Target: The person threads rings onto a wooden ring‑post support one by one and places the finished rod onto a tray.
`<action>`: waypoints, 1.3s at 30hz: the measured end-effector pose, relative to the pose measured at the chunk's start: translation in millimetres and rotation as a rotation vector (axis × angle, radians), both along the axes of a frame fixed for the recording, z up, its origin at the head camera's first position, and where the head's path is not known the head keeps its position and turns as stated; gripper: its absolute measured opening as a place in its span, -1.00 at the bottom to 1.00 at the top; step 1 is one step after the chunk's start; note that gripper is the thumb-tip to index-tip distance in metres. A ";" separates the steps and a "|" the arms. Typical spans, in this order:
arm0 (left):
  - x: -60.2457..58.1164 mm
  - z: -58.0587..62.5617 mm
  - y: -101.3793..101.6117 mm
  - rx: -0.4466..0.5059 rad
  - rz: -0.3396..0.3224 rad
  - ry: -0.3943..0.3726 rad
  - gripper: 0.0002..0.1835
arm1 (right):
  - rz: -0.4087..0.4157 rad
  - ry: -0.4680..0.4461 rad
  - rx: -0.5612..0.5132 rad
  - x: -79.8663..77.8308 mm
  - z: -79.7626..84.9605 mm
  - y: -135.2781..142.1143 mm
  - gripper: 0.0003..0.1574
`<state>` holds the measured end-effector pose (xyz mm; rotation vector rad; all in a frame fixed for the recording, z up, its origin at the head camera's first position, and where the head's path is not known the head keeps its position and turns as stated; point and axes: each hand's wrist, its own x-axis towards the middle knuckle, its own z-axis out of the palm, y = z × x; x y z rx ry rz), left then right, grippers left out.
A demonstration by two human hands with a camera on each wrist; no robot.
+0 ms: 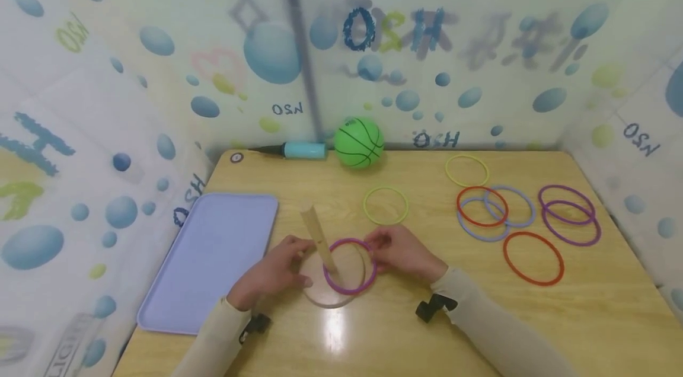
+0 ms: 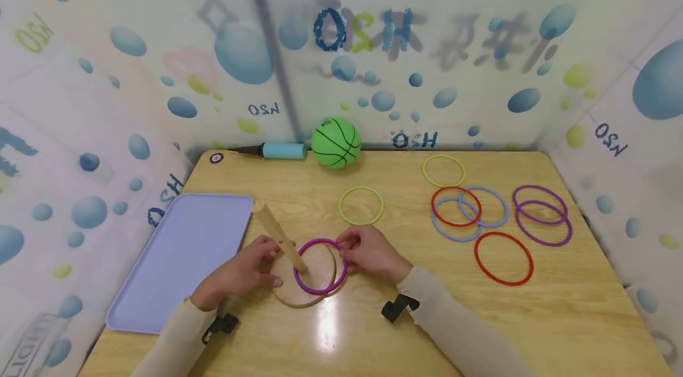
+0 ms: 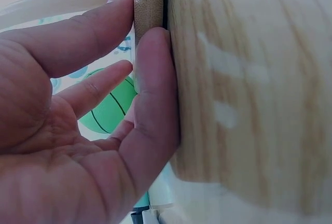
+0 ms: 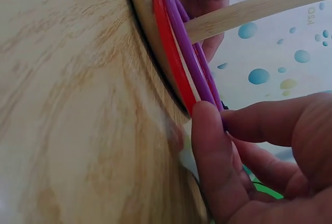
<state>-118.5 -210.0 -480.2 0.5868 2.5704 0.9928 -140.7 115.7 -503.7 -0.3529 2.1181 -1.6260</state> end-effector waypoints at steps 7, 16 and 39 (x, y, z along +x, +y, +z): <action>0.6 0.7 -0.2 -0.001 -0.004 -0.002 -0.21 | 0.013 0.113 0.106 -1.8 -0.7 0.2 -0.69; 0.9 1.6 -0.4 -0.015 0.002 0.002 -0.20 | -0.047 0.202 0.141 -11.6 4.9 17.0 -0.69; 0.8 1.8 0.2 -0.008 0.024 -0.027 -0.22 | -0.310 0.314 0.208 -88.4 12.9 64.3 -0.57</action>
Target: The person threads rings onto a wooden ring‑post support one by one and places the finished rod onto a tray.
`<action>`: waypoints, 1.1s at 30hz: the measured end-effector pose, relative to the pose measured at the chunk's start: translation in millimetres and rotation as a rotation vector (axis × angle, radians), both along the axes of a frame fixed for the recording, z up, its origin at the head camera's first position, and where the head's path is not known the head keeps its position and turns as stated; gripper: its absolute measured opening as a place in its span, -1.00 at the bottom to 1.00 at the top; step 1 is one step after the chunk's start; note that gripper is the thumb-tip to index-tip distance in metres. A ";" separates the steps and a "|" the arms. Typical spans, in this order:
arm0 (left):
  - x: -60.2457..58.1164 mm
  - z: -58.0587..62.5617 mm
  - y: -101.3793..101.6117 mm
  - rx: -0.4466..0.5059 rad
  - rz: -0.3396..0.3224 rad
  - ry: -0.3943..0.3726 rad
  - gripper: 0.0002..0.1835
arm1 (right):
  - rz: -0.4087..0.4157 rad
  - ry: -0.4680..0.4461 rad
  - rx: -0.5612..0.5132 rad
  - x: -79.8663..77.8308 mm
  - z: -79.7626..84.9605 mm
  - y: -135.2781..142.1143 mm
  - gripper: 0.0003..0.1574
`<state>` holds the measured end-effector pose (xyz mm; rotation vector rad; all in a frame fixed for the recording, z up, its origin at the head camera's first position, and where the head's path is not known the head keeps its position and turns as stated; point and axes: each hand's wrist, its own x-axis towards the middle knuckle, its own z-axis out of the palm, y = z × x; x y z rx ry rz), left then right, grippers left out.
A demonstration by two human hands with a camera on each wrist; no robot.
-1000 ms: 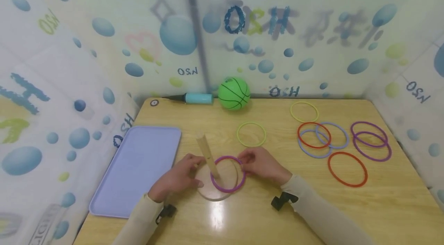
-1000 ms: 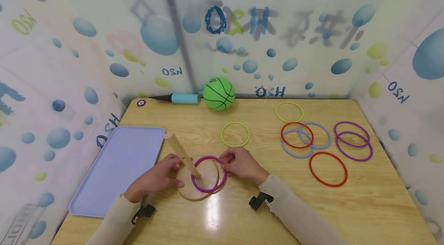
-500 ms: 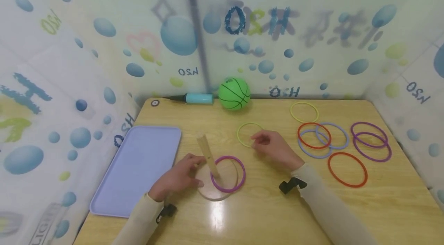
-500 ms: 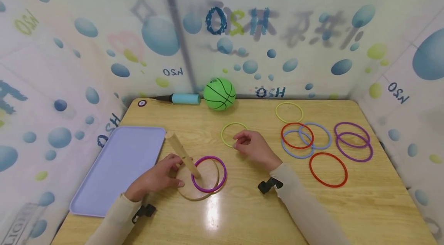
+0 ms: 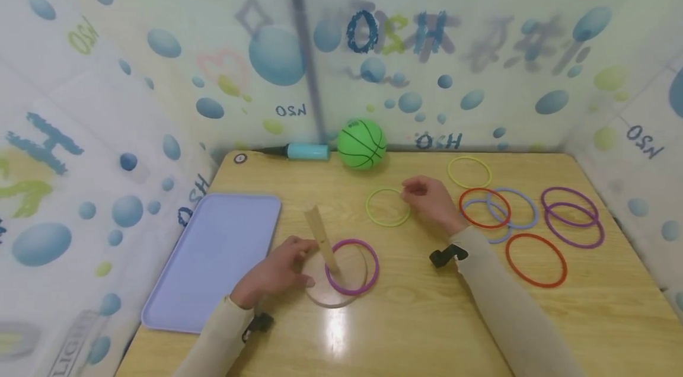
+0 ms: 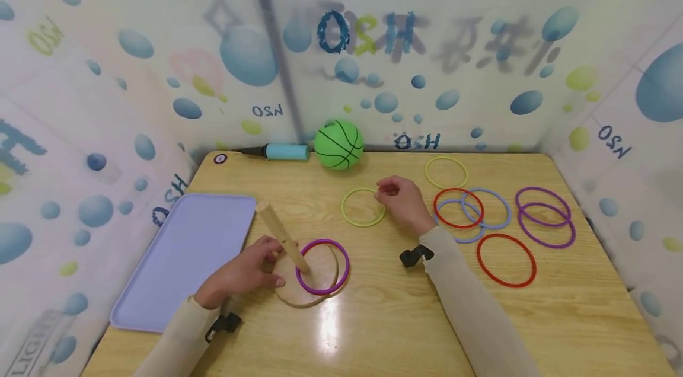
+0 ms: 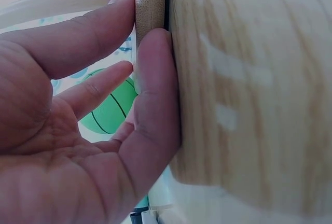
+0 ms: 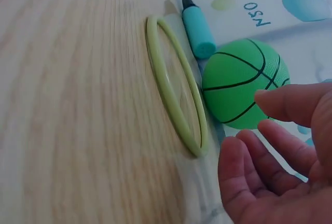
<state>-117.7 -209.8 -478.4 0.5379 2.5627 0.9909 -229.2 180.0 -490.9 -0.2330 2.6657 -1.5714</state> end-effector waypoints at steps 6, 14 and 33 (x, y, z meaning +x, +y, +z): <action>0.9 1.5 0.5 0.010 0.006 -0.007 -0.21 | 0.013 -0.047 0.088 -9.3 -4.2 2.3 -0.51; -0.9 0.2 0.0 0.005 0.002 -0.009 -0.21 | 0.059 -0.020 0.305 -16.4 -2.2 -4.1 -0.47; 0.0 0.8 1.1 -0.002 0.009 -0.020 -0.23 | 0.122 -0.266 0.059 -14.0 -2.3 7.3 -0.57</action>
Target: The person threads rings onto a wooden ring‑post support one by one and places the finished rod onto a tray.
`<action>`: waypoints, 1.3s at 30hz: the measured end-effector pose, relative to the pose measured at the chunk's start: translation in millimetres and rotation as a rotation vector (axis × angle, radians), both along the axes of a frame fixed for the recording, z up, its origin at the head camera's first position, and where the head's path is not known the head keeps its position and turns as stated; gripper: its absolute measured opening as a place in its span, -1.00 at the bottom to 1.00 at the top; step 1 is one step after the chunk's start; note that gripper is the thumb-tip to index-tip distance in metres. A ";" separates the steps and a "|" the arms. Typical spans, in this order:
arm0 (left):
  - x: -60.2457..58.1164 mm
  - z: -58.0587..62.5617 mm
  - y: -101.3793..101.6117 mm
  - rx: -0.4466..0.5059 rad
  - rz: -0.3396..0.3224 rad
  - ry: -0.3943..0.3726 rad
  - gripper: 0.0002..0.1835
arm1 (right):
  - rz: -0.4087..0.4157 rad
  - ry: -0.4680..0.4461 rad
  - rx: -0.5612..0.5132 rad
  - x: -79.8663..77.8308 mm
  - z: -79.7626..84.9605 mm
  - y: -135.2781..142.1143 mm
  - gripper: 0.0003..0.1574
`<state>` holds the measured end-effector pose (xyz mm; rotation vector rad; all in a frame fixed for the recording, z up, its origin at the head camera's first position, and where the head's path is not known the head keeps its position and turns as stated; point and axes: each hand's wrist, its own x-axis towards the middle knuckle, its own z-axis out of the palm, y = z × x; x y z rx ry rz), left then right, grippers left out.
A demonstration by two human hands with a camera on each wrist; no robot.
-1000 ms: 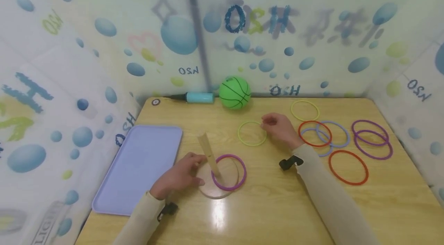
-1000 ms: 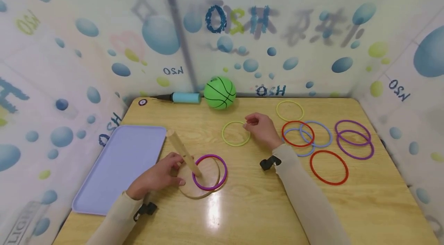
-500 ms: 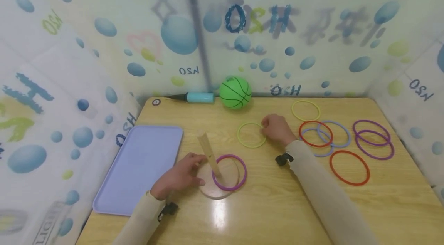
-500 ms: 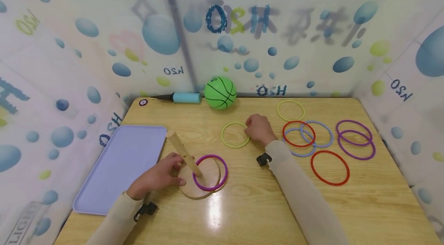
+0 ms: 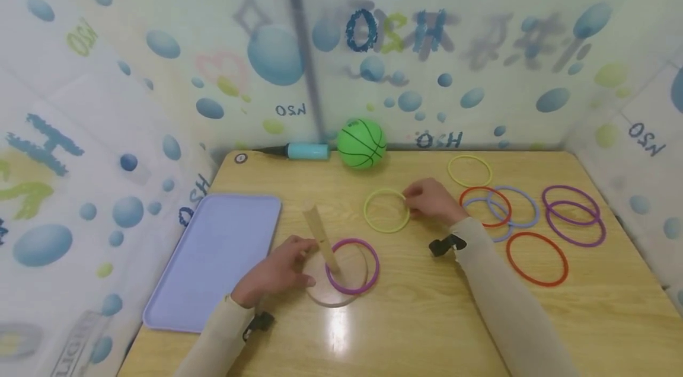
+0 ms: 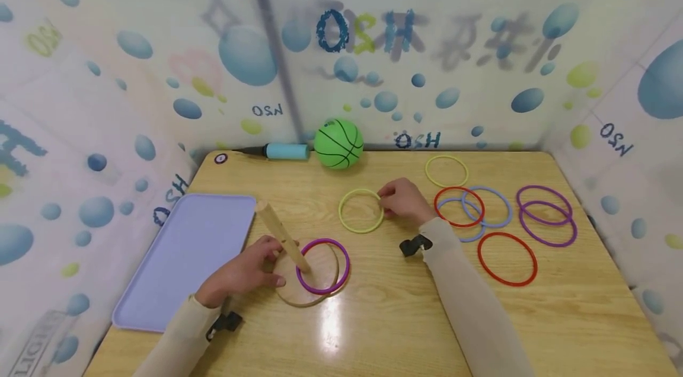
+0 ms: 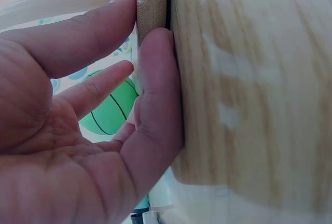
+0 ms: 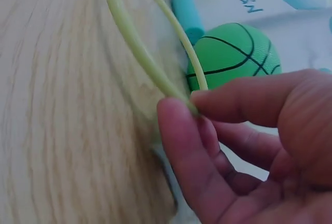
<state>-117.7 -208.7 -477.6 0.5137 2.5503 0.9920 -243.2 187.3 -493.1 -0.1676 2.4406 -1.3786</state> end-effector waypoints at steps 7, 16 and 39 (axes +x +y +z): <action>0.5 0.0 -0.4 -0.013 -0.017 0.028 -0.23 | 0.027 -0.094 -0.140 10.0 9.1 4.0 -0.50; -2.2 0.9 -1.1 0.004 -0.040 0.032 -0.20 | 0.067 -0.098 -0.283 28.8 39.2 6.0 -0.38; -2.7 0.8 -1.4 0.007 -0.036 0.005 -0.18 | 0.068 0.125 -0.742 108.5 129.7 -22.6 -0.54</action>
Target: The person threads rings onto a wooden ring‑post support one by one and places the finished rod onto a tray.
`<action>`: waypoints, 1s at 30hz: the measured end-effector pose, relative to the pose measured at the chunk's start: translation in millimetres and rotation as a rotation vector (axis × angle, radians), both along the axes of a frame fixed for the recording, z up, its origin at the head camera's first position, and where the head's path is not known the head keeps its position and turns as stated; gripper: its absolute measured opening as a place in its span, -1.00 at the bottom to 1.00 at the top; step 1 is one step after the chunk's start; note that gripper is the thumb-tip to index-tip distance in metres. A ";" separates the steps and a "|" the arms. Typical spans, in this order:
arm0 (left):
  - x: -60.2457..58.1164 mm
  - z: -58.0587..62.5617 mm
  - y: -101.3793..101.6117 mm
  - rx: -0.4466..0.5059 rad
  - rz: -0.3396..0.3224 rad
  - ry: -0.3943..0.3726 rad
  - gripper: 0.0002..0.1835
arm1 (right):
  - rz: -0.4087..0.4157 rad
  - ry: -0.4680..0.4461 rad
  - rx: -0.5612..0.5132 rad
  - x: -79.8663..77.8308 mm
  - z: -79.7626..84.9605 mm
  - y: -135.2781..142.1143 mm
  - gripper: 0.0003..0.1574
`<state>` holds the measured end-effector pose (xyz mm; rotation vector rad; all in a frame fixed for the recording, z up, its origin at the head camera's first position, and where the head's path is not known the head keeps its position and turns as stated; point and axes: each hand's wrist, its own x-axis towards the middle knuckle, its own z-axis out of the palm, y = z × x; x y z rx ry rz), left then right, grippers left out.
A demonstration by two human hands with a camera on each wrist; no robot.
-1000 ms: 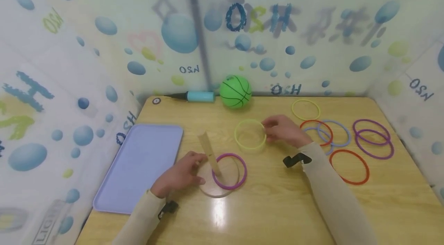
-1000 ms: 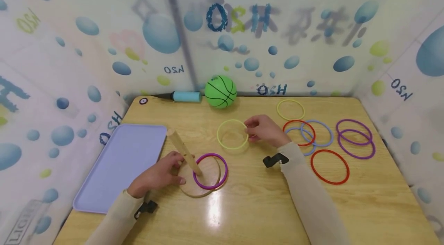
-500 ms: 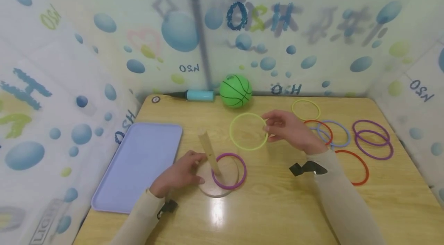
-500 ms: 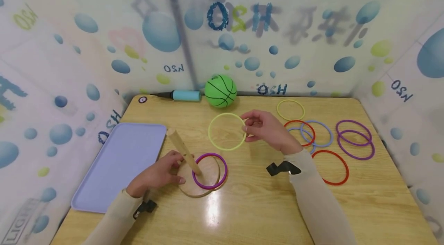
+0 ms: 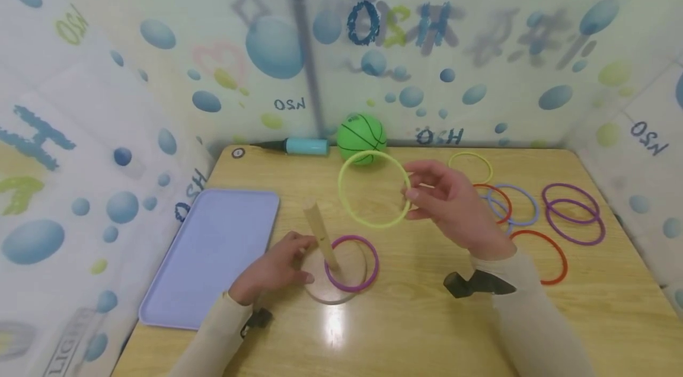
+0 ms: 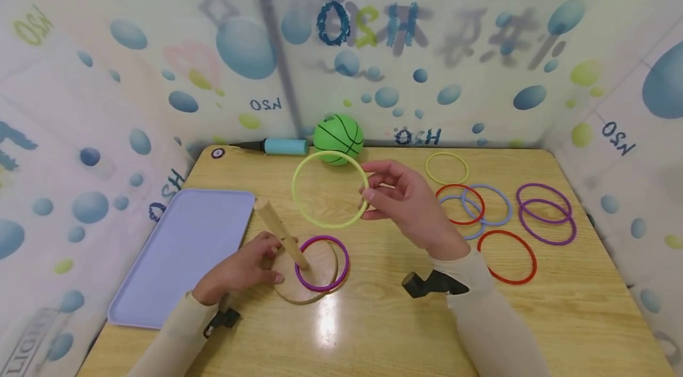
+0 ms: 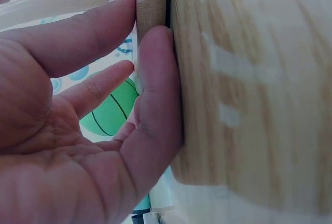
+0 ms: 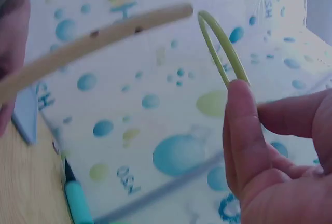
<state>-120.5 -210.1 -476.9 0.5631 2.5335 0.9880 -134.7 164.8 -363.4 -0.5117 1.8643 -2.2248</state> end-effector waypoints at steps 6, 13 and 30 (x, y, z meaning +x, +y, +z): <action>-1.0 -0.7 -0.6 -0.007 -0.014 0.018 -0.18 | 0.065 0.035 -0.153 15.4 7.8 -23.2 -0.48; -1.5 -2.7 -0.6 0.017 -0.027 0.054 -0.28 | 0.052 0.006 -0.095 23.2 7.0 -49.5 -0.50; -3.0 -3.8 2.4 0.042 -0.060 0.064 -0.18 | 0.097 -0.137 0.073 20.9 -47.3 -66.5 -0.41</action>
